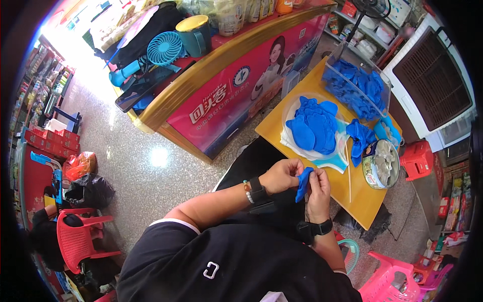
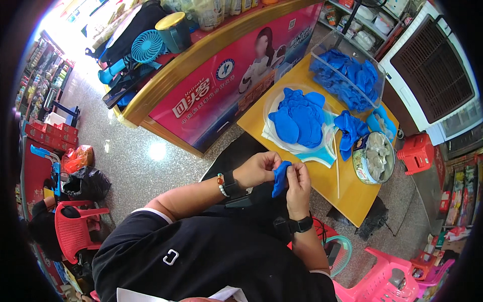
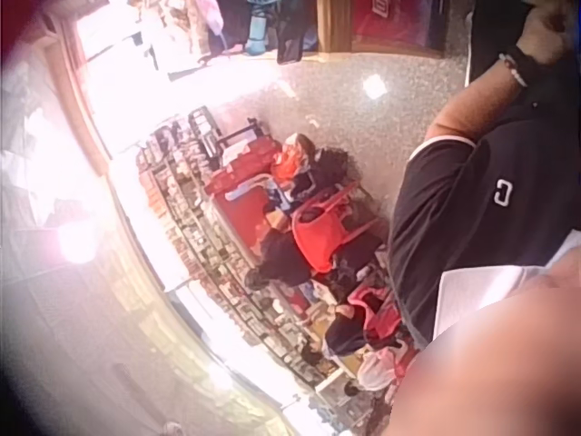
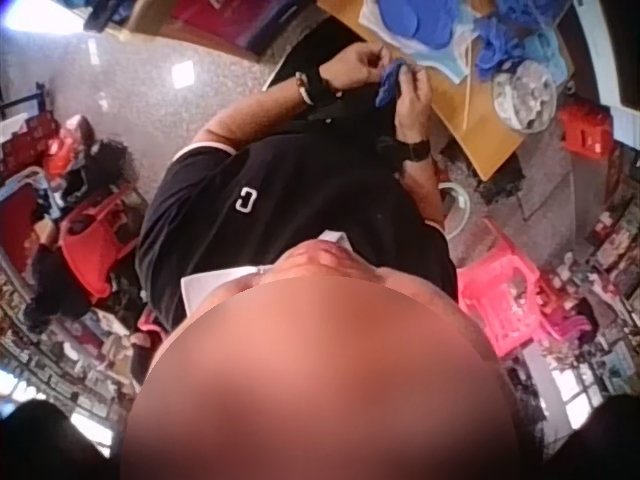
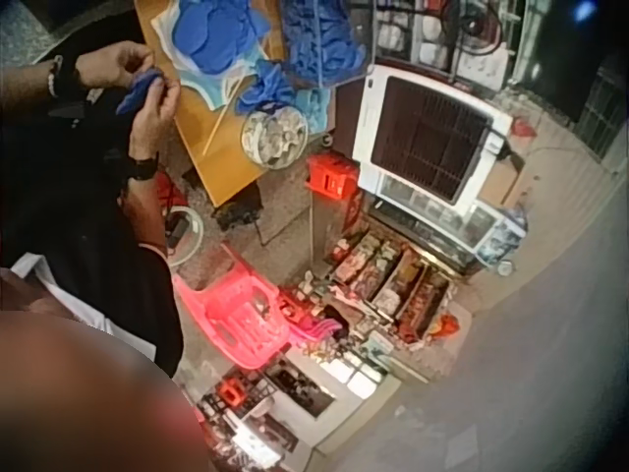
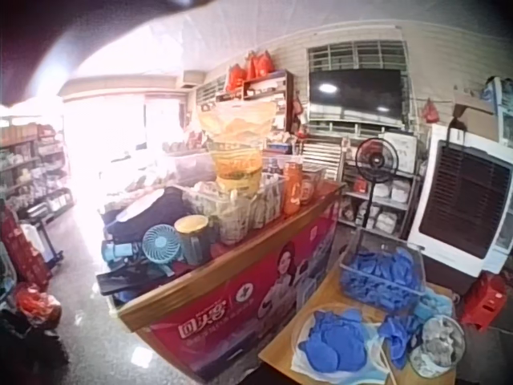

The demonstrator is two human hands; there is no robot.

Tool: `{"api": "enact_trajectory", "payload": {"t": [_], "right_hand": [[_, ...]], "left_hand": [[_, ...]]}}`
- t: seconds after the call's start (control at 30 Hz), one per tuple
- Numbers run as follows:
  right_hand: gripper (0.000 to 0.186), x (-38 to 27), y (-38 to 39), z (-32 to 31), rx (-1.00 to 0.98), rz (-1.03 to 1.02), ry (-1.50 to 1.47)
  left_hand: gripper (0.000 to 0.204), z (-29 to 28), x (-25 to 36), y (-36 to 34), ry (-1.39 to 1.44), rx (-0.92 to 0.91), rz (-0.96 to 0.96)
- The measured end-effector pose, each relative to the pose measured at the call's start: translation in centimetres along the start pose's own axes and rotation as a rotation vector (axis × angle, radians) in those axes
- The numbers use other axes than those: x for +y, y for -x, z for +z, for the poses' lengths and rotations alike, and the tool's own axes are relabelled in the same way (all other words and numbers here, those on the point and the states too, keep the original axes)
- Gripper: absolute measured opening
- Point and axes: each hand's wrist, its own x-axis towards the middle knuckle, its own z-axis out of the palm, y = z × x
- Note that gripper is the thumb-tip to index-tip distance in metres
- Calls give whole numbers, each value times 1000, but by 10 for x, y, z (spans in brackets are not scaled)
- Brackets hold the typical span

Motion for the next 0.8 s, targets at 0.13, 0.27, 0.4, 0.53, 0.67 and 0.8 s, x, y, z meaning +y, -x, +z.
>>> {"api": "enact_trajectory", "payload": {"t": [0.13, 0.27, 0.4, 0.53, 0.67, 0.8], "right_hand": [[9, -4, 1, -6, -89, 69, 27], [9, -14, -4, 4, -78, -90, 88], [9, -28, -6, 8, -104, -196, 295], [10, -33, -3, 11, -150, -347, 409], [14, -26, 1, 17, 16, -274, 140], [13, -23, 8, 15, 52, -198, 182]], "left_hand": [[16, -6, -2, -2, -38, 8, 33], [16, 13, 24, 6, 71, 53, -141], [27, 14, 26, 8, -89, -27, -180], [27, 1, 16, -3, -263, -95, -163], [19, 8, 14, 1, 69, -33, -69], [15, 12, 24, 4, 78, 132, -42]]}}
